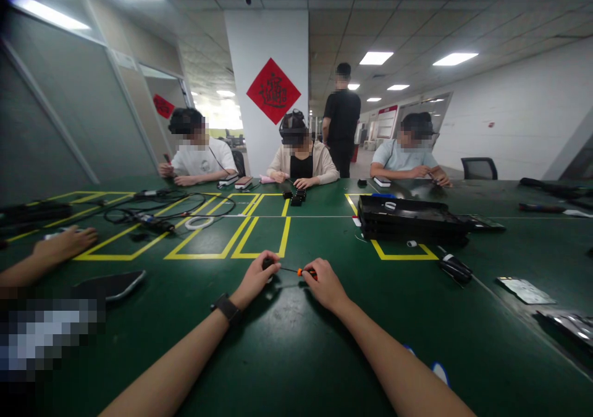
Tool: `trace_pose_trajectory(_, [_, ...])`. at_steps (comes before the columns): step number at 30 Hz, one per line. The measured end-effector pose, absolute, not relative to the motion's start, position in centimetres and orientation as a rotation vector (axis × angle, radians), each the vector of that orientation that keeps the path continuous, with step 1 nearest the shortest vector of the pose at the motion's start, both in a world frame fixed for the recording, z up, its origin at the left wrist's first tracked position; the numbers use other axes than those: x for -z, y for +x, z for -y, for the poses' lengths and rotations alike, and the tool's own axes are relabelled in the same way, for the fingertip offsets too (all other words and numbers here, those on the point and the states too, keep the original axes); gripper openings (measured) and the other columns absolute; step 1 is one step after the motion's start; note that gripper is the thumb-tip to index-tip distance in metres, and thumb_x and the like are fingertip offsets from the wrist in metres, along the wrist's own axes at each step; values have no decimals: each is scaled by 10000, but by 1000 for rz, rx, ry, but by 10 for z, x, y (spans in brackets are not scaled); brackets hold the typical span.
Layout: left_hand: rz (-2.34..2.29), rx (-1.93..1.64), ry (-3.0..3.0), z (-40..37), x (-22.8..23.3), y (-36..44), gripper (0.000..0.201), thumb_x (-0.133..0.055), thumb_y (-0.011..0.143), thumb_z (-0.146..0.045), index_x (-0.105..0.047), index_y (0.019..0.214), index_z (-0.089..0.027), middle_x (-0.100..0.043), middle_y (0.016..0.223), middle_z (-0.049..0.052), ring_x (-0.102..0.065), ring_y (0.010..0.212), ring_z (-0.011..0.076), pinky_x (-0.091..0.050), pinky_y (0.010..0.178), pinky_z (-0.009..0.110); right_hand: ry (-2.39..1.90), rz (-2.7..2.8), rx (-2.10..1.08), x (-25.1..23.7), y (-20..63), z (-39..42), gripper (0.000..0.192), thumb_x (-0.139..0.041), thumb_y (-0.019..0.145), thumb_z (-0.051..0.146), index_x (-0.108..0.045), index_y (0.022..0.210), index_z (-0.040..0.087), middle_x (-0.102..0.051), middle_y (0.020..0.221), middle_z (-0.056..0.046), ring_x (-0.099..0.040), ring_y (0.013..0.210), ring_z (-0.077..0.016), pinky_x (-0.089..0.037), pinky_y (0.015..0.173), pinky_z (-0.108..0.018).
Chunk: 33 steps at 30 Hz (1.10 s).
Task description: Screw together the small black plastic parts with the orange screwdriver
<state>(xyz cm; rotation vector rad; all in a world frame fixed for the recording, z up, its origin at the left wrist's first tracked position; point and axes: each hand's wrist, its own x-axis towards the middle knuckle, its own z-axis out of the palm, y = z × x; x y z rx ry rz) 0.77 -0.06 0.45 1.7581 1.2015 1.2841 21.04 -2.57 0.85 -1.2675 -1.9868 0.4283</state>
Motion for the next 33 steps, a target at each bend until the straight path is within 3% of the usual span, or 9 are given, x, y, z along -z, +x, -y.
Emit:
trace_pose_trajectory(5, [-1187, -1287, 1745, 1, -4, 7, 135, -540, 708, -271, -543, 807, -180, -555, 761, -4, -510, 695, 125, -401, 654, 239, -1289, 1993, -379, -6, 207, 22, 215, -425, 841, 252, -606, 758, 172, -562, 824, -41, -485, 842, -160, -370, 787, -295])
trace_pose_trajectory(15, [-1181, -1288, 1753, -1, -3, 8, 130, -542, 705, -254, -538, 808, -175, -559, 764, -7, -512, 699, 121, -399, 665, 240, -1217, 1976, -437, -10, 212, 26, 160, -551, 763, 266, -567, 898, 182, -564, 907, -31, -493, 868, -166, -385, 778, -293])
trace_pose_trajectory(21, [-1187, -1269, 1745, 2, -3, 7, 146, -541, 717, -282, -537, 821, -180, -560, 772, -7, -509, 693, 120, -397, 656, 236, -1196, 2030, -471, -12, 214, 26, 238, -376, 865, 242, -602, 839, 175, -572, 858, -44, -501, 852, -158, -372, 809, -301])
trace_pose_trajectory(27, [-1179, -1271, 1753, 2, -2, 5, 160, -537, 729, -305, -530, 824, -176, -550, 746, -11, -499, 656, 108, -395, 620, 222, -1172, 2041, -478, -15, 213, 31, 157, -545, 767, 230, -558, 918, 187, -559, 917, -29, -493, 869, -160, -385, 784, -289])
trace_pose_trajectory(33, [-1182, -1232, 1670, 2, -4, 7, 210, -540, 722, -363, -529, 823, -180, -533, 679, -26, -497, 604, 100, -388, 551, 203, -1199, 2059, -469, -13, 213, 28, 239, -370, 874, 241, -599, 856, 176, -564, 881, -44, -490, 873, -153, -368, 819, -299])
